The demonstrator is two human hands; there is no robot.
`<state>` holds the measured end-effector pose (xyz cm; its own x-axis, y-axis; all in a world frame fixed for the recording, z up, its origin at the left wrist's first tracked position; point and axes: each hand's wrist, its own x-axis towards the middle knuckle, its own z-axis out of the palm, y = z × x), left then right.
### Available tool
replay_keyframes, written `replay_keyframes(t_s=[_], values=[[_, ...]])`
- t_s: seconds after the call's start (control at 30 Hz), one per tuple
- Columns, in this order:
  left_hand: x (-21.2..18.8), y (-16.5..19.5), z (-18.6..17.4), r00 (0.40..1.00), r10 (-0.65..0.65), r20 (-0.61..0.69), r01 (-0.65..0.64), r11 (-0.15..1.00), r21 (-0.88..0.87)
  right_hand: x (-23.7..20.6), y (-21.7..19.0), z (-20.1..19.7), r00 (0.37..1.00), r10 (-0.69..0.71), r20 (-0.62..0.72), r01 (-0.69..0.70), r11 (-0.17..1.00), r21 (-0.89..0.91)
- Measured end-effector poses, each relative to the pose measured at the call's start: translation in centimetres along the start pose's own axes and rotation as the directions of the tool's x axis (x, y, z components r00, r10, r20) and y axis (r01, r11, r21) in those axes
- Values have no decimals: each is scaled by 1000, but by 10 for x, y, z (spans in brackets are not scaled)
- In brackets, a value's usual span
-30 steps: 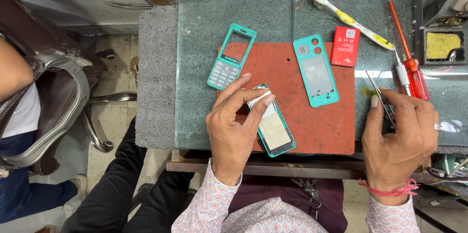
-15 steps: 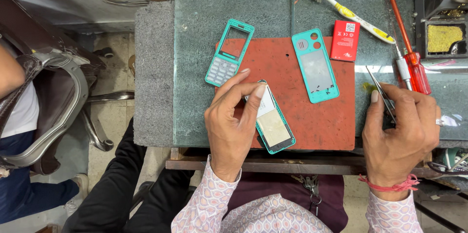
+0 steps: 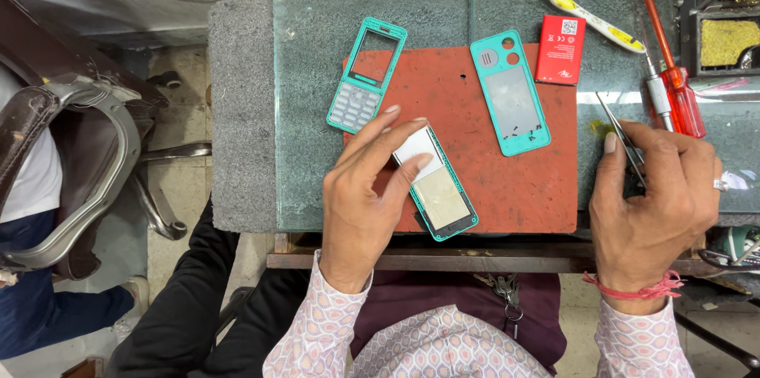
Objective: The person repairs a teal feature phone at a workbench, using a metal pry tool and tweezers to open the housing, detach the keypad frame, and lift out the battery and screen assembly. They separate the internal board from the casing and set the disassembled parts on the mat.
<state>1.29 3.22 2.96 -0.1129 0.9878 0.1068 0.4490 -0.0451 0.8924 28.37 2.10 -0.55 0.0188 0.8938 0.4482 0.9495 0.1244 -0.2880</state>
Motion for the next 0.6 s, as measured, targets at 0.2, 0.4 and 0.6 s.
replay_keyframes(t_s=[0.2,0.4,0.6], values=[[-2,-6,3,999,26,-31,-27,1000,-12,-2,3,1,1000,-3,-3,3,1000,4],[-7,-5,-4,993,118,20,-118,992,-38,1,3,-3,999,-36,-1,36,999,-13],[-23,5,-15,993,107,59,-102,991,-87,7,-10,-16,996,-89,-8,89,994,-60]])
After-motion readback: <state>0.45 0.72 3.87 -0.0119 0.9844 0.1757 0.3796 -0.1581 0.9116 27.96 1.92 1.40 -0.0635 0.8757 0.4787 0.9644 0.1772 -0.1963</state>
